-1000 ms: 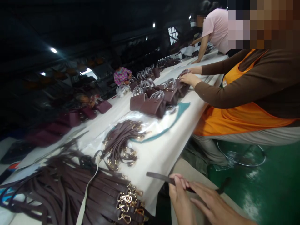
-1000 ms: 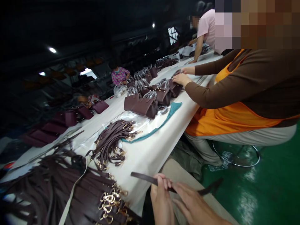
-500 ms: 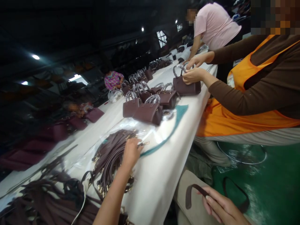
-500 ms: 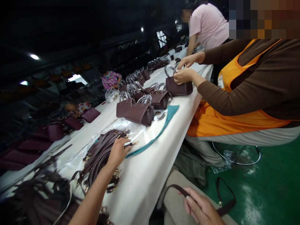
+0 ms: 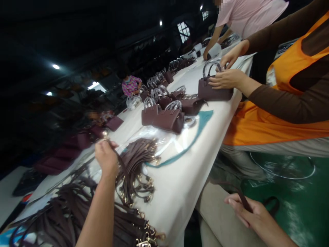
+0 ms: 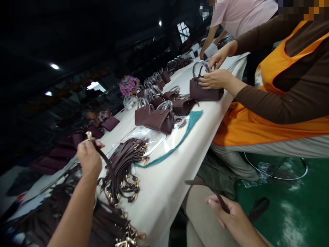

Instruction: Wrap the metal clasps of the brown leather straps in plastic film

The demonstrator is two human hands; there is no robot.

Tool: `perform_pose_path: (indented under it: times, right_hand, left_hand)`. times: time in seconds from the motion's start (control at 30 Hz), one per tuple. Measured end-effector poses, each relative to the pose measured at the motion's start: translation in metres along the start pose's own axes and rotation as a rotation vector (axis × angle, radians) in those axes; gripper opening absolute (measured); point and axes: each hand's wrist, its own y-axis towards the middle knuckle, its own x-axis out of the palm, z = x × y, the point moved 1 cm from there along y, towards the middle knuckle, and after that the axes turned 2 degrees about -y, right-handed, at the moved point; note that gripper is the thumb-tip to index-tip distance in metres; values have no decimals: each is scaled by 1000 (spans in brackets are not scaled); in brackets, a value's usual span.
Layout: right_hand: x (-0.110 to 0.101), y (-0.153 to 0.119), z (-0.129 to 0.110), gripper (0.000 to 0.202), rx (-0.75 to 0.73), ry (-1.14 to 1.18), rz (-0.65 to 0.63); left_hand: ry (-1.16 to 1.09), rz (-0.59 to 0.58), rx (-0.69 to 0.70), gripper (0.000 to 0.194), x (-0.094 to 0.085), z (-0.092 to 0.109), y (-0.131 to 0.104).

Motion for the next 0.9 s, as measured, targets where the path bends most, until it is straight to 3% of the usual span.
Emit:
perform_pose_path:
  times: [0.13, 0.23, 0.33, 0.4, 0.47, 0.57, 0.67, 0.73, 0.8, 0.9]
  right_hand:
    - [6, -13, -37, 66, -8, 126, -125]
    - [11, -18, -76, 63, -119, 194, -231]
    - [19, -15, -119, 62, -322, 154, -244]
    - [25, -14, -143, 63, -477, 117, -222]
    - [31, -15, -159, 72, -557, 111, -279]
    - [37, -27, -158, 74, -484, 128, -555]
    - [31, -50, -135, 43, -302, 155, -783]
    - [22, -65, -117, 38, -195, 202, -788]
    - [13, -74, -104, 44, -136, 270, -696]
    - [8, -69, -93, 63, -176, 271, -536]
  left_hand:
    - [-311, 120, 78, 22, -53, 78, 19]
    - [-623, -22, 92, 43, -76, 141, 6]
    - [-757, -52, 82, 32, -81, 190, -16]
    - [-849, -26, 50, 12, -75, 212, -31]
    - [-947, -75, -18, 12, -65, 227, -47]
    - [-1073, -123, -139, 18, -50, 233, -68]
    - [-1161, -53, -271, 16, -41, 216, -84]
    - [-1193, -11, -388, 16, -36, 197, -94]
    - [-1222, 4, -533, 18, -31, 176, -106]
    - [-1269, 18, -689, 19, -25, 156, -125]
